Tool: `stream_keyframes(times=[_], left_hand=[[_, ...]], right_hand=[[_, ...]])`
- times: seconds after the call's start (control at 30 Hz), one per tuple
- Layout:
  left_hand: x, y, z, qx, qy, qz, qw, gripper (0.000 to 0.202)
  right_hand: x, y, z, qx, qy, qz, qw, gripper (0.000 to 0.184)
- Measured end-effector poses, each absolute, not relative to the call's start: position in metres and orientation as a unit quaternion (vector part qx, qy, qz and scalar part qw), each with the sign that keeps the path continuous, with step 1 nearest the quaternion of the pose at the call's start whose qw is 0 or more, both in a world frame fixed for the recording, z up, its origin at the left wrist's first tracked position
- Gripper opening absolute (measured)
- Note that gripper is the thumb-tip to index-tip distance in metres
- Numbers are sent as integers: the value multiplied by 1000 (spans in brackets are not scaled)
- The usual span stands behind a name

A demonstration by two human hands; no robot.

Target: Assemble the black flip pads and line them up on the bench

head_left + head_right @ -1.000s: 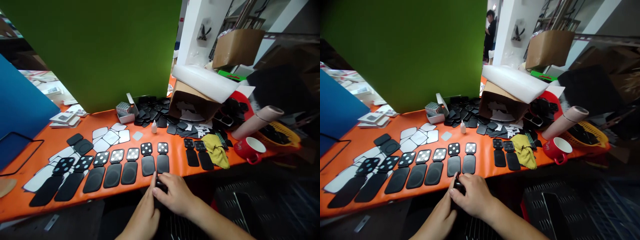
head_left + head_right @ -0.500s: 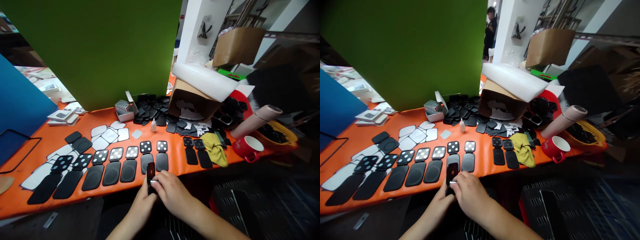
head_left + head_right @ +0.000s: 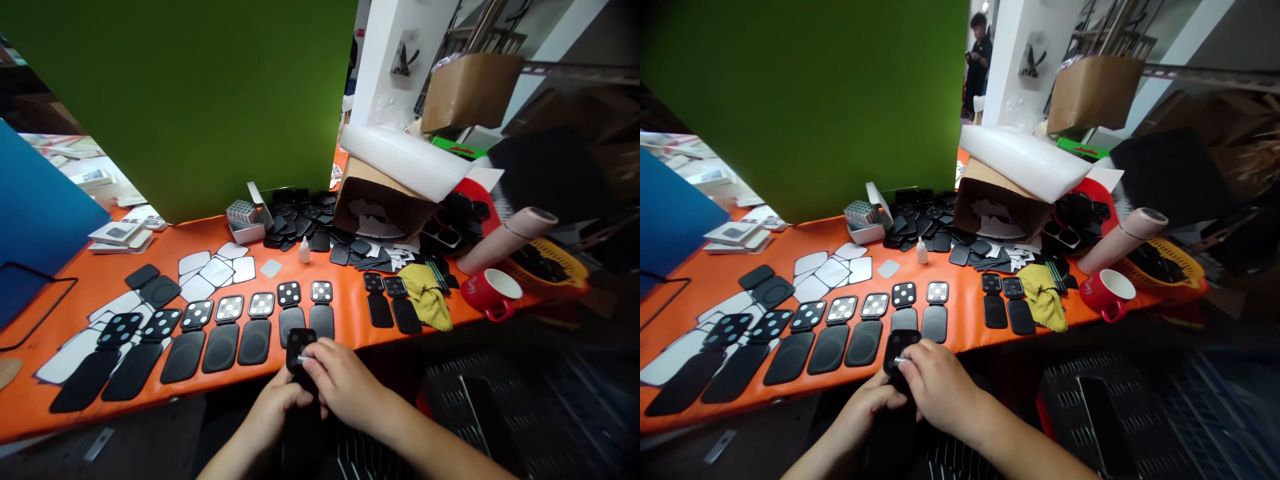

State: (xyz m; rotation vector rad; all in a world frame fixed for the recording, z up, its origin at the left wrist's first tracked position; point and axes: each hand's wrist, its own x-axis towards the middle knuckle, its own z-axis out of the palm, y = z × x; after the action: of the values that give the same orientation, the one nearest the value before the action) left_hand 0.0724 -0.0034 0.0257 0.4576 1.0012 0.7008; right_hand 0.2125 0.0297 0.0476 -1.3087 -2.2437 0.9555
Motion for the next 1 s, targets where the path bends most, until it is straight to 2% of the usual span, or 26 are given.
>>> stream_keyframes(times=[0.1,0.3,0.5,0.73,0.83,1.0], left_hand=[[73,-2,31,204,482,327,787,59],[75,0,23,351,536,355,681,61],[72,-3,19,355,503,315,722,60],[69,-7,9,570,543,293,542,60],[67,-7,10,597,553,256,521,57],[72,-7,16,601,553,251,519,47]], right_hand=[[212,28,49,-469,-789,350,188,17],[209,23,50,-480,-804,306,171,17],[212,28,51,-498,-754,378,205,20],[213,30,46,-500,-822,236,138,19],[215,30,49,-470,-842,236,118,18],[216,32,49,-452,-836,276,146,23]])
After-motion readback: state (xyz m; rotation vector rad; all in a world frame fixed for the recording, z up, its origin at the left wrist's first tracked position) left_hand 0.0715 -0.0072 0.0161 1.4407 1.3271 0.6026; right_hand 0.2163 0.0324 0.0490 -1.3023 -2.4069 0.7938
